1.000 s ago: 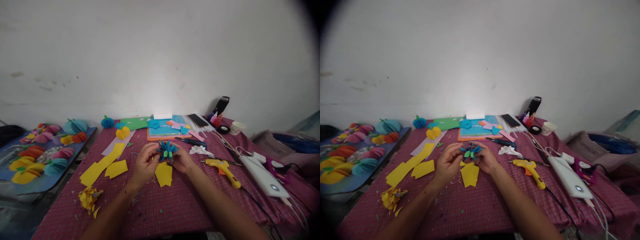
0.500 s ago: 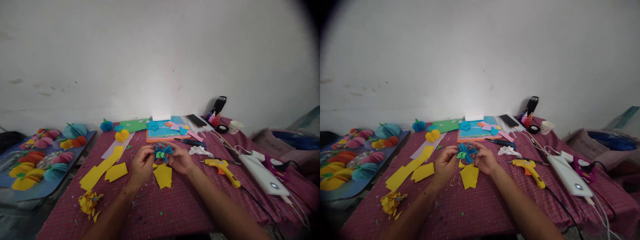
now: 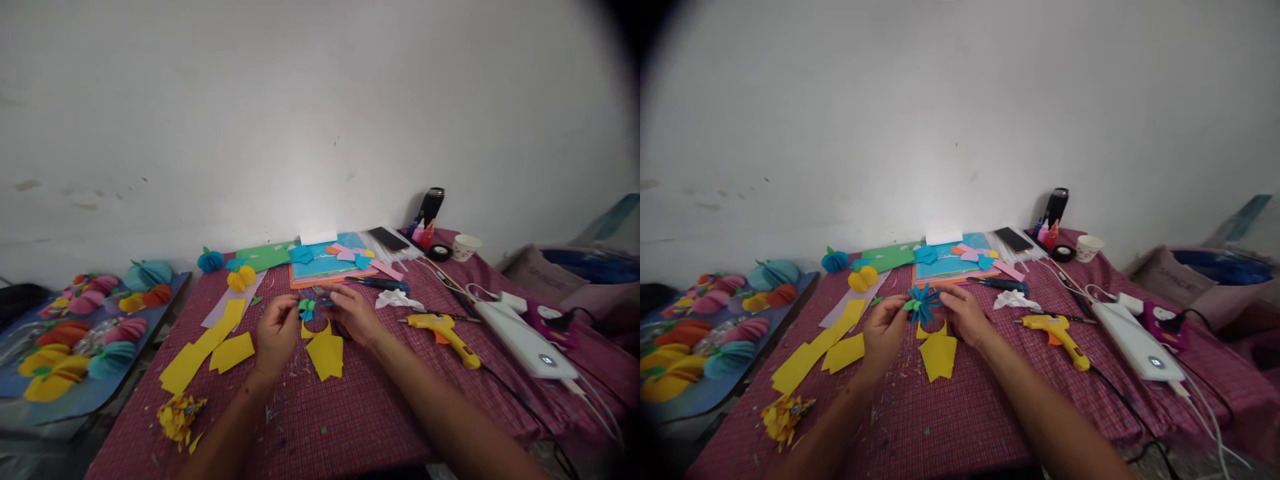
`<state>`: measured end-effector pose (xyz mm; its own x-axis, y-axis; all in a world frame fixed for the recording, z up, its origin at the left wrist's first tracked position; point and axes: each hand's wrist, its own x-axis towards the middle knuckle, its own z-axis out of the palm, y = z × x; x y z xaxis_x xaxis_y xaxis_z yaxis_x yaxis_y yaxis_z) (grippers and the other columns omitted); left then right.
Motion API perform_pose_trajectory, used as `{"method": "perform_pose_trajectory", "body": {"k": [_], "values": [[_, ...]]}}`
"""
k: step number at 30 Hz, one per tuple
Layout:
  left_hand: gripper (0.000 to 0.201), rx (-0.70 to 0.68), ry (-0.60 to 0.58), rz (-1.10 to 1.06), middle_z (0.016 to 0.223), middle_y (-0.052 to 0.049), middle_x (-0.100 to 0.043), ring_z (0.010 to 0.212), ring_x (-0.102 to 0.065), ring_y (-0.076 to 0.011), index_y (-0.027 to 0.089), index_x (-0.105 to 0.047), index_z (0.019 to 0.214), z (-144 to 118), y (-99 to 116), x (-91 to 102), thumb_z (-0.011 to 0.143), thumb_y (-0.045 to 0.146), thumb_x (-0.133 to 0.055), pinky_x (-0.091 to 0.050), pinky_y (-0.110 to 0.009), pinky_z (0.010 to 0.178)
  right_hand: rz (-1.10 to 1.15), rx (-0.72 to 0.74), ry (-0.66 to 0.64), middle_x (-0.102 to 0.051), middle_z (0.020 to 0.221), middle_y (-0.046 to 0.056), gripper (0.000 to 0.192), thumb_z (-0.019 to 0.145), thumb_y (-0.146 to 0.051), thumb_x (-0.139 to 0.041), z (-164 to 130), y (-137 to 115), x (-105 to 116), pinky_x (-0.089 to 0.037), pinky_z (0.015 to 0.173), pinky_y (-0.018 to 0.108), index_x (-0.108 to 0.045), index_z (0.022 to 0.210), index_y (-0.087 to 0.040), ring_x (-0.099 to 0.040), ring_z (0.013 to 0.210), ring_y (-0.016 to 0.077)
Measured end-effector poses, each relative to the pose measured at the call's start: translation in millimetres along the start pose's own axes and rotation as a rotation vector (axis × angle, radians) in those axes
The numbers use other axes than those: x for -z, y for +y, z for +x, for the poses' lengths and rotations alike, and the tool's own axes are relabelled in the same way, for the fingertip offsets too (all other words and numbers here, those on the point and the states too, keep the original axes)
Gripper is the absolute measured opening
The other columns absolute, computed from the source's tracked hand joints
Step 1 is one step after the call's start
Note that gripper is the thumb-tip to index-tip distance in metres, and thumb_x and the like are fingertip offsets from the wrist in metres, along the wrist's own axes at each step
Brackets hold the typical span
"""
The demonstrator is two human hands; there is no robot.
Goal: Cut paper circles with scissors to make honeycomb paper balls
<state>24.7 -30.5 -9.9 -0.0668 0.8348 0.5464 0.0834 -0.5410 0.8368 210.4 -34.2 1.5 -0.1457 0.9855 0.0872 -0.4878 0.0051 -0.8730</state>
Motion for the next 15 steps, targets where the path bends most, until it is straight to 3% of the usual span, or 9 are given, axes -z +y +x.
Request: {"method": "perform_pose_trajectory", "body": {"k": [3, 5, 9, 12, 15], "values": [[0.012, 0.066, 0.029, 0.046, 0.088, -0.003, -0.067, 0.08, -0.063, -0.0151, 0.019, -0.066, 0.091, 1.2, -2.9, 0.8, 0.084, 0.029, -0.063, -0.051, -0.027, 0.075, -0.23, 0.214, 0.085, -0.068, 0.1, 0.004, 0.024, 0.08, -0.034, -0.07, -3.4, -4.2, -1.4, -0.049, 0.082, 0.033, -0.067, 0.1, -0.022, -0.062, 0.092, 0.0201], [0.014, 0.093, 0.043, 0.058, 0.085, -0.002, -0.066, 0.077, -0.062, -0.0147, 0.019, -0.066, 0.091, 1.8, -4.7, 1.1, 0.084, 0.031, -0.064, -0.051, -0.026, 0.072, -0.367, 0.324, 0.061, -0.067, 0.1, 0.004, 0.022, 0.083, -0.035, -0.067, -6.2, -6.1, -1.3, -0.048, 0.086, 0.034, -0.066, 0.101, -0.023, -0.061, 0.094, 0.0205], [0.016, 0.096, 0.041, 0.048, 0.089, -0.004, -0.067, 0.081, -0.063, -0.0153, 0.018, -0.065, 0.092, 2.1, -8.0, 1.6, 0.084, 0.032, -0.063, -0.051, -0.027, 0.074, -0.643, 0.432, 0.03, -0.065, 0.103, 0.005, 0.024, 0.085, -0.031, -0.065, -6.9, -2.9, 1.3, -0.046, 0.084, 0.036, -0.066, 0.108, -0.025, -0.059, 0.092, 0.0213], [0.016, 0.093, 0.015, 0.051, 0.088, -0.004, -0.067, 0.081, -0.064, -0.0154, 0.017, -0.065, 0.093, 2.1, -9.9, 2.1, 0.084, 0.031, -0.063, -0.052, -0.028, 0.075, -0.8, 0.509, 0.039, -0.067, 0.098, 0.005, 0.015, 0.086, -0.026, -0.063, -2.9, 1.5, 4.4, -0.044, 0.087, 0.038, -0.071, 0.099, -0.026, -0.058, 0.092, 0.0228], [0.018, 0.115, -0.036, 0.029, 0.09, -0.005, -0.069, 0.082, -0.065, -0.0164, 0.017, -0.066, 0.096, 2.3, -9.4, 1.6, 0.084, 0.031, -0.063, -0.053, -0.029, 0.076, -0.813, 0.511, 0.036, -0.068, 0.09, 0.005, 0.014, 0.087, -0.026, -0.06, 0.3, 1.9, 7.3, -0.045, 0.086, 0.039, -0.073, 0.091, -0.027, -0.058, 0.088, 0.0235]]}}
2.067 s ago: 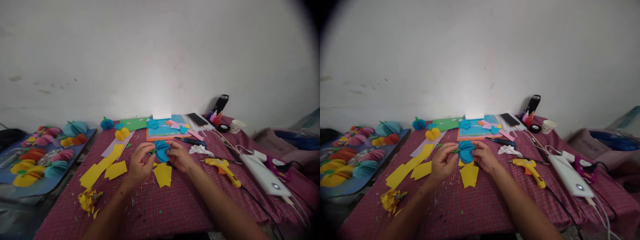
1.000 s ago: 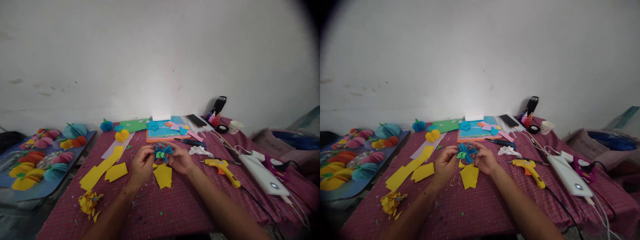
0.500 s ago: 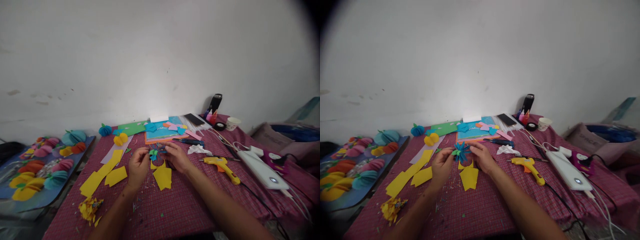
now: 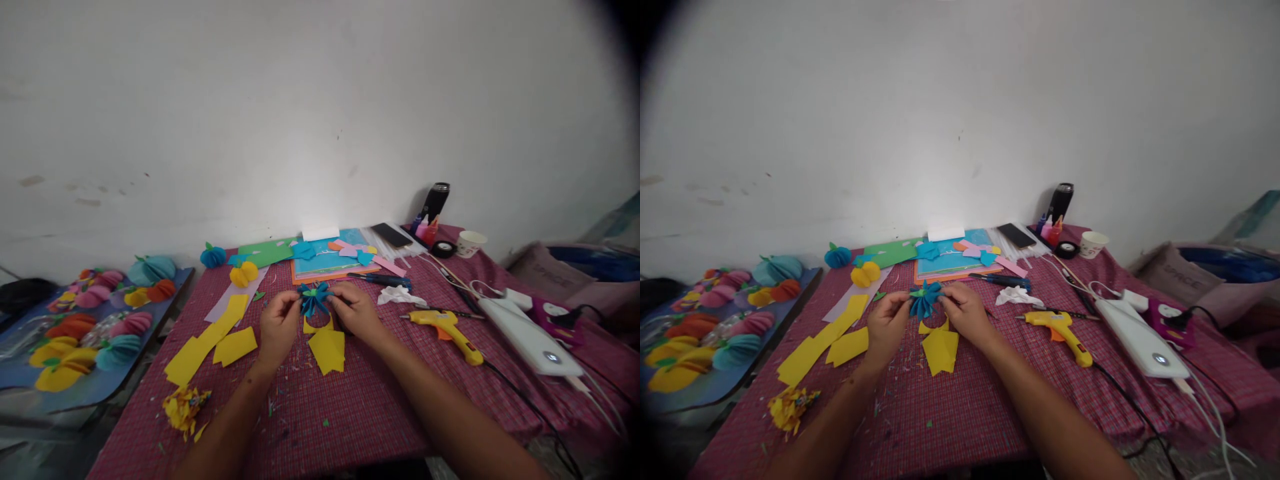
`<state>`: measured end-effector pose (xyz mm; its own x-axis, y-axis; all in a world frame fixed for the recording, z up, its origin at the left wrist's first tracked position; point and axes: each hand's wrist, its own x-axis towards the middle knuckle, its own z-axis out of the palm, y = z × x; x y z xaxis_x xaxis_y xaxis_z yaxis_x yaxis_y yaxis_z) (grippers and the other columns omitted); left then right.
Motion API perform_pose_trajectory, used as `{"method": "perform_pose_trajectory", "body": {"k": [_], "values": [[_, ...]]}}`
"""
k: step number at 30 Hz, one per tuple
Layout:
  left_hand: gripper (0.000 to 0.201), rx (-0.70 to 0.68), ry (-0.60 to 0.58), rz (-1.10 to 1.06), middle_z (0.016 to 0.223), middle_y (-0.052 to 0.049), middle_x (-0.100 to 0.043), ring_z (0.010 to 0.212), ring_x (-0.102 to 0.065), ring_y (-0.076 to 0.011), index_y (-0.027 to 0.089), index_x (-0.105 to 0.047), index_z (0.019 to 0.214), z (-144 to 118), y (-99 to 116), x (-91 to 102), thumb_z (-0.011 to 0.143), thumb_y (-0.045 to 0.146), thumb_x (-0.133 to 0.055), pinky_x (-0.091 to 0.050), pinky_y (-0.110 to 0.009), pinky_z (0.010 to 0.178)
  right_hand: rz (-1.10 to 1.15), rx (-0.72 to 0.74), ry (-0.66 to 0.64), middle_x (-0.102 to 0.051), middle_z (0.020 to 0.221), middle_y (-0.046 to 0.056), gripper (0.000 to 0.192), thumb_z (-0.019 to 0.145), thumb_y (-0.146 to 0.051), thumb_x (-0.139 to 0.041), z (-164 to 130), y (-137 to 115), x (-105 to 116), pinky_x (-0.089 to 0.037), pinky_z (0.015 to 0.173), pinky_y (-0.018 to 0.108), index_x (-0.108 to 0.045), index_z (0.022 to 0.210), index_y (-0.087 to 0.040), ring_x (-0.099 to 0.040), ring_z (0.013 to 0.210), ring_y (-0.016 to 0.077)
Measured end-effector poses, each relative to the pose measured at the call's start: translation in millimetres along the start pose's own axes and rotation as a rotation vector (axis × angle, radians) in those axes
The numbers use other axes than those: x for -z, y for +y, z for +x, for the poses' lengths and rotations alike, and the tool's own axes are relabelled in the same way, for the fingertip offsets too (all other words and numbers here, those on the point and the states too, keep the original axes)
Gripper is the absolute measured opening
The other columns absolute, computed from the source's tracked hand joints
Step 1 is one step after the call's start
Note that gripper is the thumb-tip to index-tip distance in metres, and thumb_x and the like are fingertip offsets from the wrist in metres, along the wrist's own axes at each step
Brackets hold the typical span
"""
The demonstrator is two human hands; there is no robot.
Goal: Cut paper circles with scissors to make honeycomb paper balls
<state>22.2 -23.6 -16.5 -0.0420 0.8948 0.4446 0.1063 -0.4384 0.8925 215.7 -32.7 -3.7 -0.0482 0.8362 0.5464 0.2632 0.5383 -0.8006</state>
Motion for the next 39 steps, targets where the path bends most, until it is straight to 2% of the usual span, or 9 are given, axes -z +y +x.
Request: {"method": "perform_pose_trajectory", "body": {"k": [4, 6, 11, 15, 24, 30, 39], "values": [[0.03, 0.058, -0.116, -0.045, 0.105, -0.007, -0.071, 0.089, -0.067, -0.0185, 0.019, -0.065, 0.113, 0.1, 3.5, -1.5, 0.086, 0.03, -0.061, -0.053, -0.031, 0.079, 0.068, -0.052, 0.045, -0.071, 0.092, 0.003, 0.017, 0.088, -0.027, -0.059, 2.1, -0.3, 3.9, -0.047, 0.084, 0.038, -0.074, 0.096, -0.03, -0.061, 0.087, 0.023], [0.032, 0.055, -0.144, 0.004, 0.108, -0.007, -0.071, 0.091, -0.067, -0.0186, 0.02, -0.065, 0.117, 0.6, 5.0, -1.0, 0.087, 0.029, -0.059, -0.052, -0.031, 0.08, 0.088, -0.073, 0.071, -0.072, 0.093, 0.002, 0.018, 0.088, -0.027, -0.058, 2.2, 0.0, 5.0, -0.047, 0.083, 0.037, -0.074, 0.097, -0.03, -0.062, 0.086, 0.0227], [0.017, -0.076, -0.167, 0.253, 0.09, -0.003, -0.07, 0.082, -0.063, -0.0162, 0.019, -0.07, 0.093, 2.8, 9.3, 4.1, 0.089, 0.027, -0.056, -0.048, -0.027, 0.076, 0.08, -0.091, 0.094, -0.072, 0.09, 0.002, 0.016, 0.087, -0.026, -0.06, 0.6, 4.3, 4.3, -0.048, 0.08, 0.035, -0.075, 0.093, -0.028, -0.064, 0.083, 0.0213], [0.014, -0.168, -0.176, 0.319, 0.083, -0.002, -0.068, 0.079, -0.062, -0.0158, 0.019, -0.067, 0.082, 3.4, 14.6, 5.8, 0.088, 0.024, -0.055, -0.046, -0.027, 0.074, 0.097, -0.118, 0.086, -0.073, 0.09, 0.002, 0.014, 0.086, -0.029, -0.062, -0.2, 5.9, 3.8, -0.048, 0.079, 0.036, -0.075, 0.092, -0.028, -0.064, 0.083, 0.0221], [0.01, -0.253, -0.171, 0.361, 0.084, -0.004, -0.068, 0.08, -0.062, -0.0166, 0.02, -0.065, 0.08, 2.1, 13.3, 5.3, 0.086, 0.021, -0.057, -0.046, -0.028, 0.074, 0.125, -0.118, 0.031, -0.073, 0.096, 0.002, 0.018, 0.087, -0.031, -0.061, 0.3, 9.7, 5.2, -0.048, 0.087, 0.041, -0.074, 0.099, -0.03, -0.064, 0.089, 0.0237], [0.012, -0.26, -0.165, 0.356, 0.084, -0.003, -0.067, 0.079, -0.061, -0.0165, 0.02, -0.067, 0.084, 3.5, 13.3, 4.9, 0.087, 0.022, -0.055, -0.045, -0.028, 0.074, 0.062, -0.069, 0.009, -0.072, 0.089, 0.002, 0.015, 0.087, -0.028, -0.061, -1.0, 6.6, 6.8, -0.048, 0.08, 0.036, -0.074, 0.093, -0.029, -0.063, 0.082, 0.0219], [0.014, -0.279, -0.161, 0.333, 0.079, -0.004, -0.065, 0.077, -0.06, -0.0169, 0.02, -0.066, 0.077, 5.3, 15.6, 5.6, 0.087, 0.022, -0.056, -0.045, -0.028, 0.072, 0.025, -0.079, -0.018, -0.067, 0.077, 0.002, 0.012, 0.085, -0.034, -0.062, -1.0, 7.1, 4.7, -0.047, 0.07, 0.031, -0.07, 0.084, -0.025, -0.058, 0.073, 0.019]]}}
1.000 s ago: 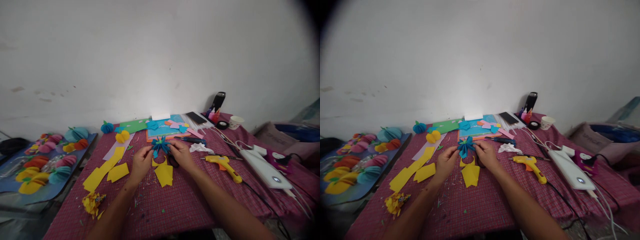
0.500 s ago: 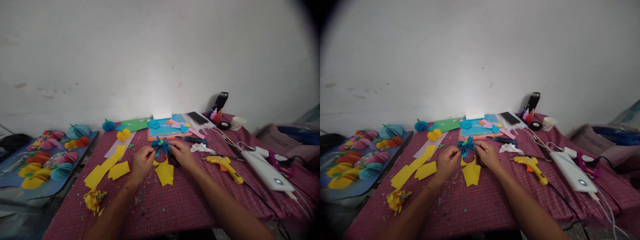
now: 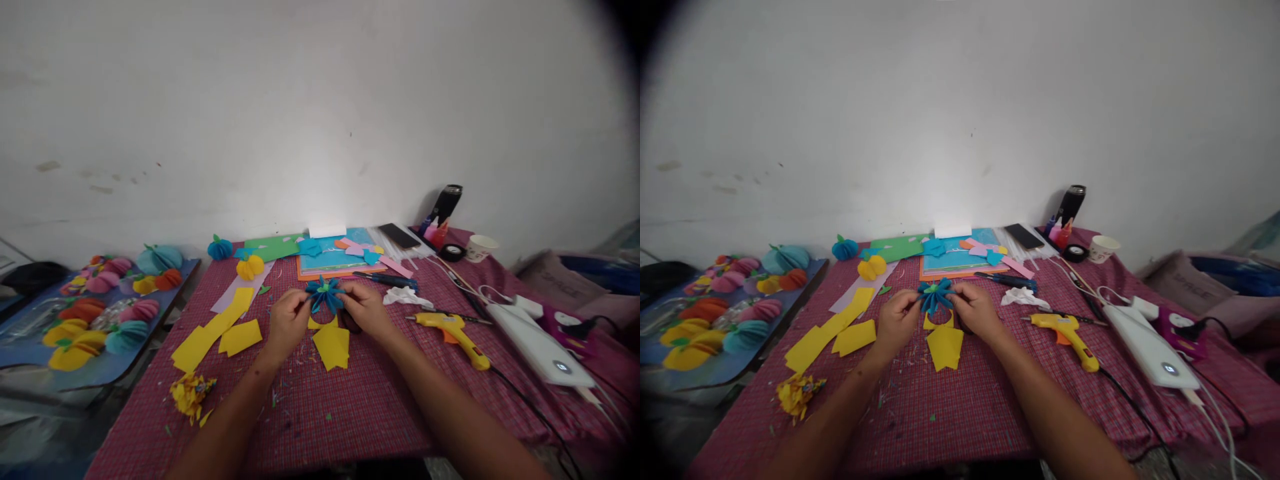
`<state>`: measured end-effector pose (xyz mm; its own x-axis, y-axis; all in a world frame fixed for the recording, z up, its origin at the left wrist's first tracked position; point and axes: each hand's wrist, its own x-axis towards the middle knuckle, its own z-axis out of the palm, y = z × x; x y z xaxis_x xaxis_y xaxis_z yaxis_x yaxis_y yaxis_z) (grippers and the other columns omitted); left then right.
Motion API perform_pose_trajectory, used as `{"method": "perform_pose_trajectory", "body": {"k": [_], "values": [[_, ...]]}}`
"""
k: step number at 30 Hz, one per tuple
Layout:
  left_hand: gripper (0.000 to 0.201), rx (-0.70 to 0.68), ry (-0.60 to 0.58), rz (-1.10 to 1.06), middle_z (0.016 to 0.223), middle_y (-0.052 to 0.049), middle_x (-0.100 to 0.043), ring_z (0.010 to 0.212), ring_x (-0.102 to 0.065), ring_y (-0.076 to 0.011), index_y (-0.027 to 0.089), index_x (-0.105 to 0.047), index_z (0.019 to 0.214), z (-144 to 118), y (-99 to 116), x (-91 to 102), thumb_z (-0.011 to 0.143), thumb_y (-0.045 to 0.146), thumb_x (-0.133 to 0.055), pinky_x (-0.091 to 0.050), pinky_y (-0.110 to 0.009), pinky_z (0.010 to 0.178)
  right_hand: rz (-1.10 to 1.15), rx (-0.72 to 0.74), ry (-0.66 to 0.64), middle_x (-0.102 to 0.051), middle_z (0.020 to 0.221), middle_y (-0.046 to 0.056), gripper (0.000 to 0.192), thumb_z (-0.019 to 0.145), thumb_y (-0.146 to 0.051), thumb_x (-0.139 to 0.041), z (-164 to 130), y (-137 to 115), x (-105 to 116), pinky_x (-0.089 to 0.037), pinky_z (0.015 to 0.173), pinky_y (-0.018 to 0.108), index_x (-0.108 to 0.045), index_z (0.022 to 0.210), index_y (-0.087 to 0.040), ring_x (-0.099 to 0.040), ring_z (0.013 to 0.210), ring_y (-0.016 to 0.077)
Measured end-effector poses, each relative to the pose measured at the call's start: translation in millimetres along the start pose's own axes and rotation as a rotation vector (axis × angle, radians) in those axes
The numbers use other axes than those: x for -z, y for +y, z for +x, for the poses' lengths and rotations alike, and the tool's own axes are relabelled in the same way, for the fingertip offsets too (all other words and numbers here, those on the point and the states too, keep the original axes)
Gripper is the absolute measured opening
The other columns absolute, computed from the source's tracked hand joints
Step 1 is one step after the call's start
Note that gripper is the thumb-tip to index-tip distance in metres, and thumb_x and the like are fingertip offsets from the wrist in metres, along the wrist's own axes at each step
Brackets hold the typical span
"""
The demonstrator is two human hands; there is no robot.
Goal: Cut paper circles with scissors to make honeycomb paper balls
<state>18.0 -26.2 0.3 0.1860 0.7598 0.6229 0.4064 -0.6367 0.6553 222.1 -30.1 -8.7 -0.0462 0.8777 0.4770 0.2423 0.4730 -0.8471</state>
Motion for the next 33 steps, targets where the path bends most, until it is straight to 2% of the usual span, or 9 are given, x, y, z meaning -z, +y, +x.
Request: {"method": "perform_pose_trajectory", "body": {"k": [4, 7, 12, 15, 18, 24, 33], "values": [[0.016, 0.039, 0.006, -0.018, 0.076, -0.003, -0.064, 0.074, -0.058, -0.0159, 0.019, -0.065, 0.072, -1.2, -1.8, -0.9, 0.086, 0.025, -0.058, -0.044, -0.027, 0.069, 0.017, 0.002, -0.01, -0.069, 0.082, 0.002, 0.013, 0.086, -0.033, -0.061, 0.3, -1.0, -0.5, -0.048, 0.075, 0.034, -0.072, 0.087, -0.025, -0.059, 0.076, 0.0201], [0.016, 0.128, 0.003, -0.073, 0.073, -0.002, -0.063, 0.069, -0.056, -0.0145, 0.019, -0.065, 0.071, -2.5, -4.2, -2.7, 0.085, 0.026, -0.06, -0.043, -0.025, 0.065, 0.034, -0.013, -0.006, -0.07, 0.086, 0.002, 0.015, 0.087, -0.033, -0.06, 0.3, -2.3, -0.7, -0.048, 0.078, 0.035, -0.072, 0.092, -0.026, -0.06, 0.079, 0.0206], [0.018, 0.321, -0.046, -0.249, 0.078, -0.001, -0.068, 0.071, -0.057, -0.0141, 0.018, -0.071, 0.089, -4.1, -7.8, -6.6, 0.084, 0.033, -0.061, -0.044, -0.023, 0.064, 0.122, -0.119, 0.026, -0.067, 0.079, 0.001, 0.017, 0.087, -0.036, -0.061, 1.4, -1.2, -0.7, -0.046, 0.068, 0.029, -0.072, 0.087, -0.023, -0.059, 0.073, 0.017], [0.021, 0.353, -0.078, -0.315, 0.079, -0.001, -0.067, 0.07, -0.056, -0.0133, 0.018, -0.071, 0.092, -4.1, -7.7, -7.7, 0.085, 0.035, -0.06, -0.043, -0.023, 0.063, 0.191, -0.178, 0.022, -0.062, 0.07, -0.001, 0.022, 0.087, -0.039, -0.06, 2.8, 1.1, -0.1, -0.042, 0.058, 0.025, -0.068, 0.082, -0.02, -0.054, 0.063, 0.0135], [0.022, 0.391, -0.074, -0.353, 0.067, 0.001, -0.061, 0.059, -0.05, -0.011, 0.017, -0.069, 0.084, -3.8, -6.9, -7.9, 0.085, 0.036, -0.059, -0.038, -0.02, 0.054, 0.244, -0.222, 0.002, -0.059, 0.065, -0.002, 0.024, 0.088, -0.041, -0.059, 4.2, 3.0, -0.1, -0.04, 0.053, 0.023, -0.065, 0.078, -0.019, -0.051, 0.057, 0.0114], [0.026, 0.434, -0.045, -0.368, 0.059, 0.003, -0.054, 0.055, -0.045, -0.0098, 0.016, -0.062, 0.069, -3.3, -7.6, -8.1, 0.083, 0.038, -0.061, -0.034, -0.02, 0.051, 0.321, -0.288, -0.026, -0.062, 0.065, -0.001, 0.025, 0.085, -0.043, -0.062, 4.6, 8.9, -2.6, -0.043, 0.052, 0.023, -0.067, 0.083, -0.018, -0.055, 0.056, 0.0119], [0.026, 0.45, -0.033, -0.31, 0.056, 0.004, -0.05, 0.055, -0.041, -0.0093, 0.016, -0.062, 0.064, -3.5, -10.5, -7.7, 0.079, 0.038, -0.064, -0.031, -0.02, 0.051, 0.377, -0.278, -0.036, -0.062, 0.068, -0.002, 0.02, 0.082, -0.037, -0.066, 4.2, 11.7, -3.1, -0.044, 0.053, 0.023, -0.068, 0.094, -0.02, -0.057, 0.057, 0.012]]}}
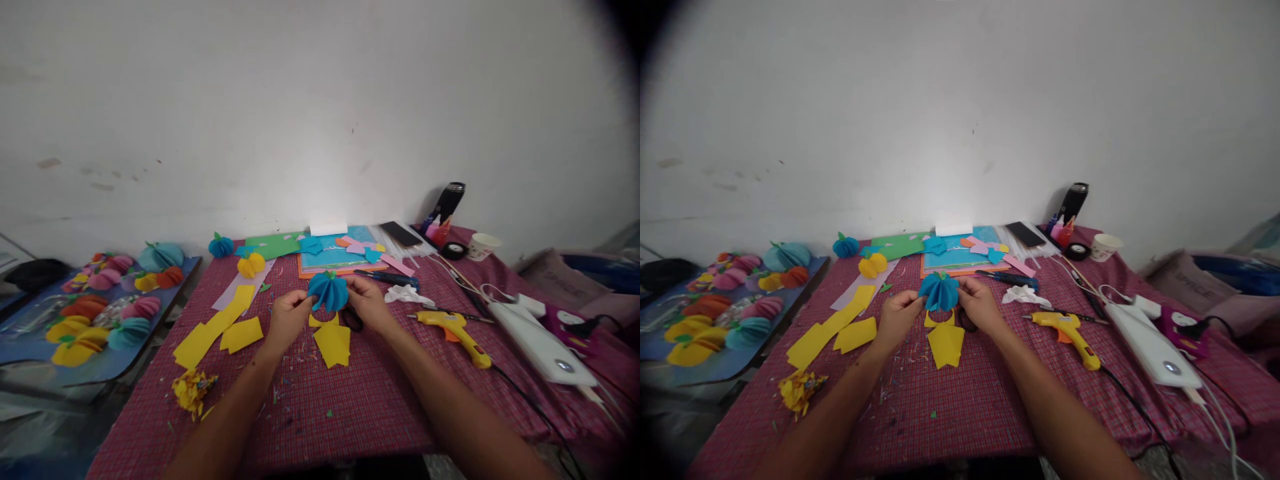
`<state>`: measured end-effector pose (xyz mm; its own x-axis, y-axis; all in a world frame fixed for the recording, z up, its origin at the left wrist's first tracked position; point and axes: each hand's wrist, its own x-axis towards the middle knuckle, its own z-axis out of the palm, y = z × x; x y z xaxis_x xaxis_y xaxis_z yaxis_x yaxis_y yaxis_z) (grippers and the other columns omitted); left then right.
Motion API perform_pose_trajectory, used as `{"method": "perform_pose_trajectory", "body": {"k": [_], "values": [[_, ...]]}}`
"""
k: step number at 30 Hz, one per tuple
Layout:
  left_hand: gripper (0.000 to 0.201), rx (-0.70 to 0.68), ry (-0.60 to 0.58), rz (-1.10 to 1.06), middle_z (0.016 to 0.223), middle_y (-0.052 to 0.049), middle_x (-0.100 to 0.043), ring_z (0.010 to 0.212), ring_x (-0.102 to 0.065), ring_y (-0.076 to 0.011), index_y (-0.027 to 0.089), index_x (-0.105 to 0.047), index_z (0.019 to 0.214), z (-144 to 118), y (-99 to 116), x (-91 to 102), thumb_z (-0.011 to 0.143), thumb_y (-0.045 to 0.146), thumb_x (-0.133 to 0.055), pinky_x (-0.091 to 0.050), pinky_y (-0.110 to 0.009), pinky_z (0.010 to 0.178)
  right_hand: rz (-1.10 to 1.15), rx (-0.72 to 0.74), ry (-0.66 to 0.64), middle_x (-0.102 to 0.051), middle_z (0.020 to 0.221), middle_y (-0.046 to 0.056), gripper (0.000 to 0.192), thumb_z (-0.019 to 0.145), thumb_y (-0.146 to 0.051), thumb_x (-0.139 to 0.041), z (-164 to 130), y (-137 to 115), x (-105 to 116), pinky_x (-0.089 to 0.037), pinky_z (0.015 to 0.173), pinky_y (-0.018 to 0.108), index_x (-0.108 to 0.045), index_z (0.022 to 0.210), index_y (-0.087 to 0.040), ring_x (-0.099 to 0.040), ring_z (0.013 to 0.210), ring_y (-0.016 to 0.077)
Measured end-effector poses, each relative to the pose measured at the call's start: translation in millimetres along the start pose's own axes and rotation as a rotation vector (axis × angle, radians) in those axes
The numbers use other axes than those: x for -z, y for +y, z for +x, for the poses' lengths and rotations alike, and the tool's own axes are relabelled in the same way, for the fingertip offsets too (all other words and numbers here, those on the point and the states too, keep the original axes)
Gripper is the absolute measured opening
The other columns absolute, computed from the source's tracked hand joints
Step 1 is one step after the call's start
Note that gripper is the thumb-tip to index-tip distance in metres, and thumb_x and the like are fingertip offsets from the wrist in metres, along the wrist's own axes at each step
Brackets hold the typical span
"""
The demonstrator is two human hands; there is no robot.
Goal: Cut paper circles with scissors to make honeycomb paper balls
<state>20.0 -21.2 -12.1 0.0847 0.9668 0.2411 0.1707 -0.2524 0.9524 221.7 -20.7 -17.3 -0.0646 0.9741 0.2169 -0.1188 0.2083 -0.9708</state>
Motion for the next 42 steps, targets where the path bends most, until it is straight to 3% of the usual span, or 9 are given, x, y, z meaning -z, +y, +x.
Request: {"method": "perform_pose_trajectory", "body": {"k": [4, 8, 13, 16, 22, 26, 42], "values": [[0.021, -0.05, -0.008, -0.002, 0.062, 0.002, -0.057, 0.06, -0.048, -0.0108, 0.017, -0.066, 0.069, 1.2, -1.0, -0.4, 0.08, 0.034, -0.063, -0.036, -0.021, 0.056, -0.035, 0.033, -0.013, -0.061, 0.064, -0.002, 0.019, 0.081, -0.037, -0.068, -2.1, -4.4, -1.7, -0.043, 0.05, 0.022, -0.067, 0.088, -0.02, -0.055, 0.053, 0.0116], [0.02, -0.038, 0.0, -0.141, 0.084, -0.001, -0.067, 0.072, -0.058, -0.0128, 0.018, -0.067, 0.093, 3.1, -1.8, -4.2, 0.079, 0.033, -0.067, -0.044, -0.023, 0.066, -0.129, 0.087, 0.026, -0.065, 0.068, -0.001, 0.016, 0.083, -0.036, -0.065, -4.7, -7.1, -4.2, -0.047, 0.057, 0.024, -0.067, 0.083, -0.02, -0.059, 0.06, 0.0137], [0.02, 0.019, 0.073, -0.226, 0.063, 0.005, -0.056, 0.053, -0.05, -0.0093, 0.02, -0.055, 0.085, 3.2, -2.5, -4.4, 0.08, 0.035, -0.066, -0.039, -0.02, 0.051, -0.375, 0.281, 0.129, -0.071, 0.086, 0.002, 0.012, 0.087, -0.027, -0.059, -7.2, -8.8, -6.1, -0.051, 0.073, 0.031, -0.07, 0.089, -0.023, -0.065, 0.079, 0.0185], [0.018, -0.022, 0.081, -0.16, 0.06, 0.005, -0.052, 0.054, -0.049, -0.0099, 0.019, -0.054, 0.079, 0.0, -2.4, -0.9, 0.083, 0.034, -0.063, -0.039, -0.021, 0.053, -0.509, 0.375, 0.159, -0.073, 0.089, 0.002, 0.014, 0.088, -0.024, -0.057, -8.3, -10.2, -5.3, -0.051, 0.077, 0.033, -0.071, 0.092, -0.025, -0.067, 0.083, 0.0199], [0.014, -0.295, 0.062, 0.08, 0.092, -0.004, -0.063, 0.08, -0.059, -0.0153, 0.019, -0.064, 0.093, -4.9, -0.1, 0.0, 0.08, 0.024, -0.064, -0.047, -0.027, 0.071, -0.656, 0.475, 0.162, -0.073, 0.087, 0.003, 0.017, 0.089, -0.019, -0.054, -10.3, -10.3, -3.5, -0.051, 0.073, 0.032, -0.07, 0.094, -0.024, -0.067, 0.079, 0.0195], [0.012, -0.405, 0.089, 0.204, 0.096, -0.005, -0.065, 0.089, -0.061, -0.0179, 0.02, -0.067, 0.092, -2.8, 0.9, -0.8, 0.082, 0.02, -0.062, -0.048, -0.03, 0.078, -0.706, 0.538, 0.151, -0.073, 0.087, 0.004, 0.016, 0.089, -0.018, -0.054, -10.8, -9.2, -4.6, -0.051, 0.075, 0.031, -0.069, 0.093, -0.022, -0.067, 0.08, 0.0194], [0.009, -0.411, 0.084, 0.239, 0.088, -0.004, -0.066, 0.086, -0.061, -0.0166, 0.021, -0.066, 0.082, -0.7, 2.1, -0.7, 0.085, 0.018, -0.057, -0.047, -0.029, 0.08, -0.767, 0.581, 0.074, -0.072, 0.09, 0.005, 0.018, 0.088, -0.015, -0.051, -14.7, -12.3, -9.7, -0.051, 0.077, 0.031, -0.067, 0.093, -0.022, -0.067, 0.083, 0.0192]]}}
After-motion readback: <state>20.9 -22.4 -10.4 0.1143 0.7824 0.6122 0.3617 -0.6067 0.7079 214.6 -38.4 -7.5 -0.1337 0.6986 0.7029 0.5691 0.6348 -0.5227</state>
